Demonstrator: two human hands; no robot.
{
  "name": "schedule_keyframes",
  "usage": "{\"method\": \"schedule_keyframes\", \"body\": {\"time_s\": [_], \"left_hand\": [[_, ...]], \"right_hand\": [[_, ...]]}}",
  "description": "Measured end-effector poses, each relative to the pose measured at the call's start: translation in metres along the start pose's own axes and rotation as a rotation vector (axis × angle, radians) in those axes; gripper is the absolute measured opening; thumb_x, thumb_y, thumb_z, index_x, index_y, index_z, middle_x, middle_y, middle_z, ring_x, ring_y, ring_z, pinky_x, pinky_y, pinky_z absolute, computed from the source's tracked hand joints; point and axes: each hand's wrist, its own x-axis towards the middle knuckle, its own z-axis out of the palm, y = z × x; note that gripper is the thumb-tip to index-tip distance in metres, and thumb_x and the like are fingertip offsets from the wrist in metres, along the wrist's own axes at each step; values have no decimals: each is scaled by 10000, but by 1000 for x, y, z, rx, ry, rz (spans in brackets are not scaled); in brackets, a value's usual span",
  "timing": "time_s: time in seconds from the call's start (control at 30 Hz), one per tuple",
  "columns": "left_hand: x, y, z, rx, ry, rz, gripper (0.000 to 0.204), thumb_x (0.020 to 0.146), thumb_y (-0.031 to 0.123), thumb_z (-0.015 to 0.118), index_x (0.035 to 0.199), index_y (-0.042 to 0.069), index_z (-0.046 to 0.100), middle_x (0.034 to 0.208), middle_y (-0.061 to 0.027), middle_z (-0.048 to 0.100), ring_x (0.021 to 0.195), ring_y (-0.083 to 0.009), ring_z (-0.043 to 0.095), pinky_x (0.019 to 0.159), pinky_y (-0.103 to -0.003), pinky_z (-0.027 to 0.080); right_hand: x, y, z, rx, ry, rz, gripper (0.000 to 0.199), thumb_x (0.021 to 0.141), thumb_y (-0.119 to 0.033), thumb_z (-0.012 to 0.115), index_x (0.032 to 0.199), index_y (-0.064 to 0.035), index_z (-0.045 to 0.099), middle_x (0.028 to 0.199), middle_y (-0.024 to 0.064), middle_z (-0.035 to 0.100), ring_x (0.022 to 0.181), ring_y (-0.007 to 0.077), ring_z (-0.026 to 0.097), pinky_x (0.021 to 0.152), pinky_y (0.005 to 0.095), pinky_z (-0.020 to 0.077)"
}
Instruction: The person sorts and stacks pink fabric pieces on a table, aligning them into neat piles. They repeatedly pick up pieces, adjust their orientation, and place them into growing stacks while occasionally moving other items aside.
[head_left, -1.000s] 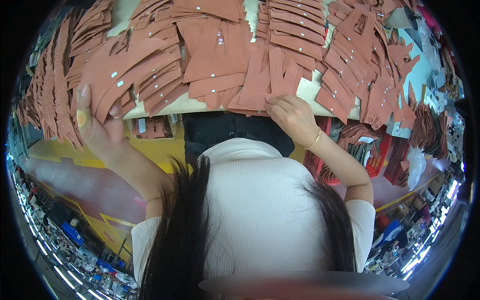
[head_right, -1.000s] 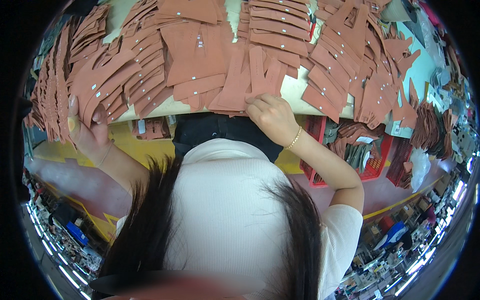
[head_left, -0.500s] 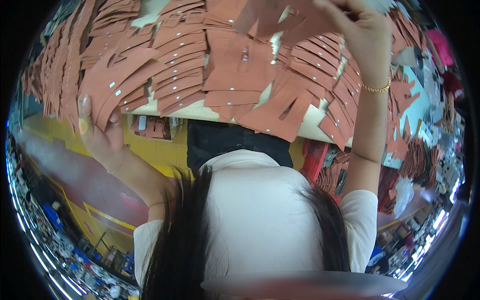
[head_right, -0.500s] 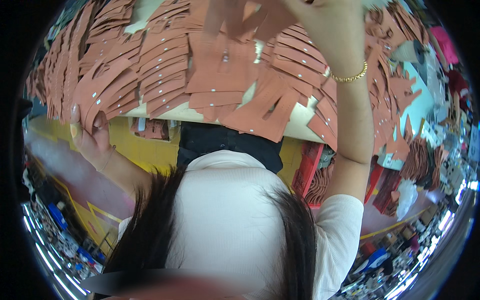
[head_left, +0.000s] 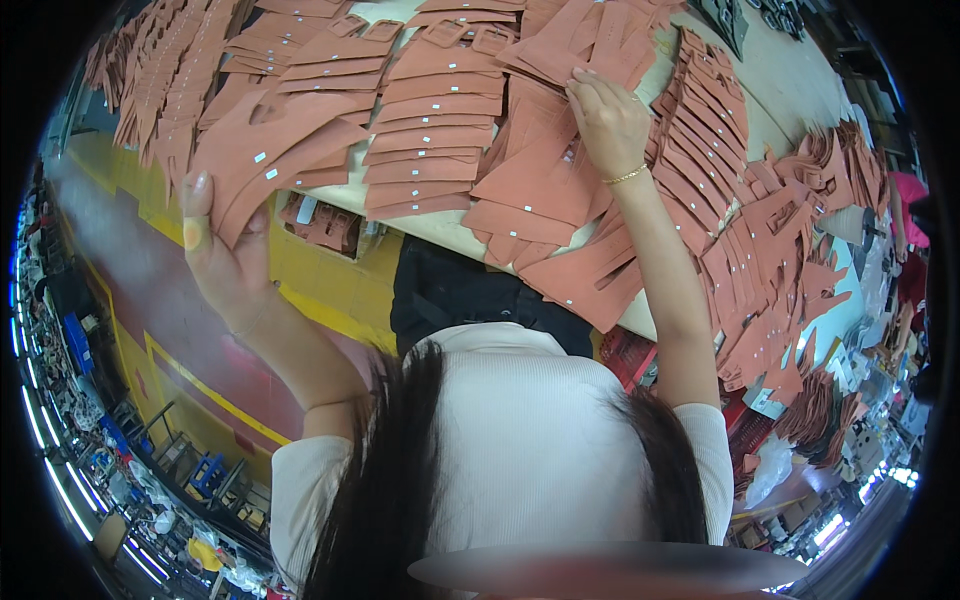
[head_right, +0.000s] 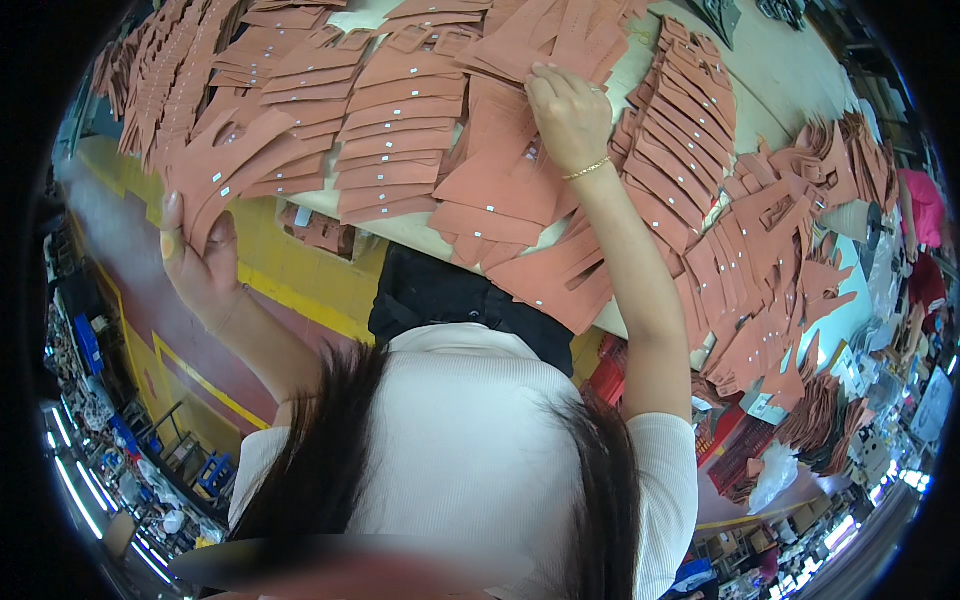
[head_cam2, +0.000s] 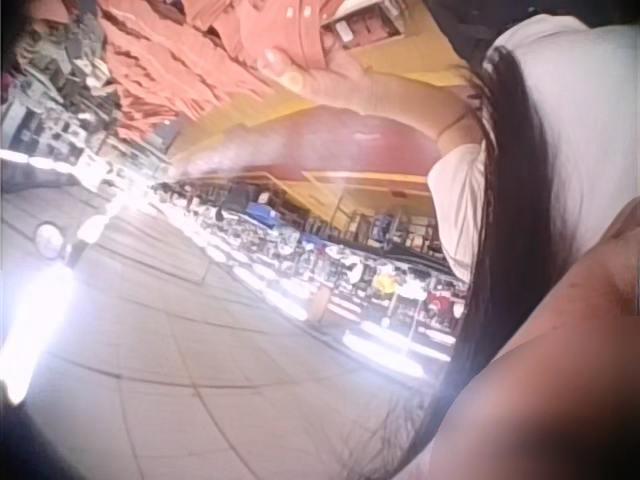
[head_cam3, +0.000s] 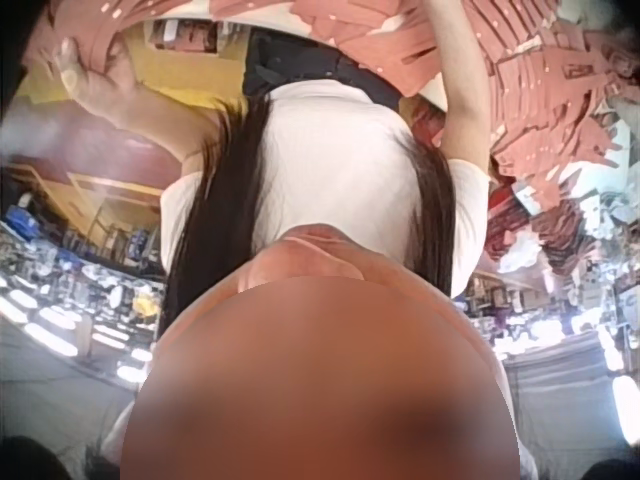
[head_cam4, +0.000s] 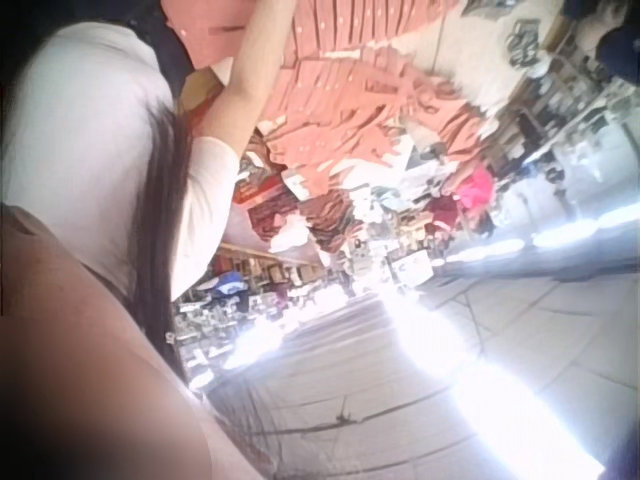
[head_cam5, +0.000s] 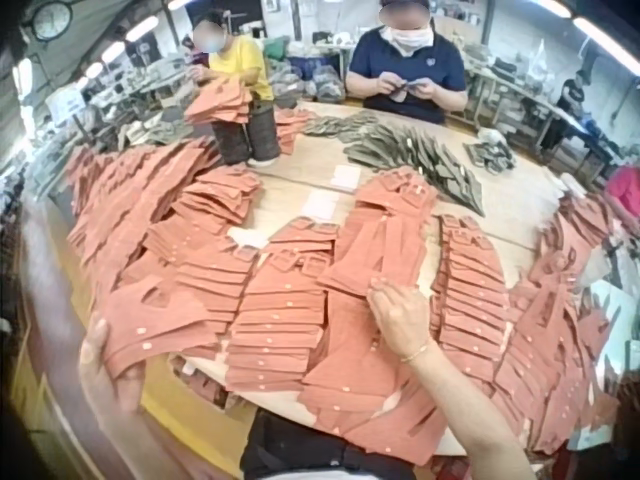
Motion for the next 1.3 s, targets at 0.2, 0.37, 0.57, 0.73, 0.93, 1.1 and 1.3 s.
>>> {"method": "schedule_keyframes", "body": {"time_s": [0.2, 0.37, 0.57, 0.73, 0.93, 1.1, 1.3], "left_hand": [[8, -5, -10, -23, -146, -27, 324, 943, 117, 652, 1231, -2, 564, 1037, -121, 699, 747, -168, 664, 543, -269, 484], [13, -4, -19, -43, -152, -33, 358, 943, 104, 652, 1267, -9, 550, 1082, -126, 690, 809, -190, 691, 591, -274, 533], [17, -4, -24, -32, -239, -39, 354, 955, 117, 638, 1269, -17, 546, 1107, -128, 684, 855, -178, 686, 640, -283, 536], [16, -3, -26, -27, -283, -39, 352, 965, 117, 623, 1279, -20, 543, 1114, -130, 688, 900, -188, 690, 714, -311, 549], [16, -6, -27, -32, -280, -35, 347, 968, 119, 618, 1279, -17, 548, 1148, -140, 690, 965, -216, 701, 754, -328, 569], [16, -5, -30, -46, -378, -56, 329, 973, 119, 612, 1268, -12, 551, 1127, -132, 692, 942, -203, 699, 735, -318, 560], [13, -3, -27, -14, -282, -13, 325, 974, 125, 617, 1263, -7, 547, 1104, -120, 689, 917, -186, 691, 710, -304, 545]], "right_hand": [[2, -3, -3, 3, -33, 38, 62, 829, -152, 731, 864, -109, 703, 1014, 1, 753, 953, 176, 708, 751, 326, 553], [3, -6, -3, 3, -35, 55, 67, 819, -151, 733, 860, -106, 704, 1019, 2, 752, 970, 179, 706, 790, 337, 548], [3, -7, -3, 20, -43, 107, 77, 806, -147, 754, 847, -105, 704, 995, 4, 756, 960, 171, 711, 778, 328, 551], [3, -6, -2, 55, -39, 124, 79, 812, -151, 761, 832, -103, 702, 967, 5, 758, 930, 171, 712, 758, 331, 544], [0, -11, 6, 51, 5, 187, 88, 801, -155, 771, 848, -111, 712, 976, -3, 754, 914, 184, 699, 783, 351, 508], [-2, -10, 8, 62, -26, 195, 127, 791, -175, 784, 872, -111, 710, 987, -6, 733, 911, 215, 659, 805, 371, 492], [5, -5, 4, 138, -142, 248, 283, 763, -239, 823, 946, -93, 665, 1079, 46, 668, 979, 294, 575, 870, 406, 466]]}}
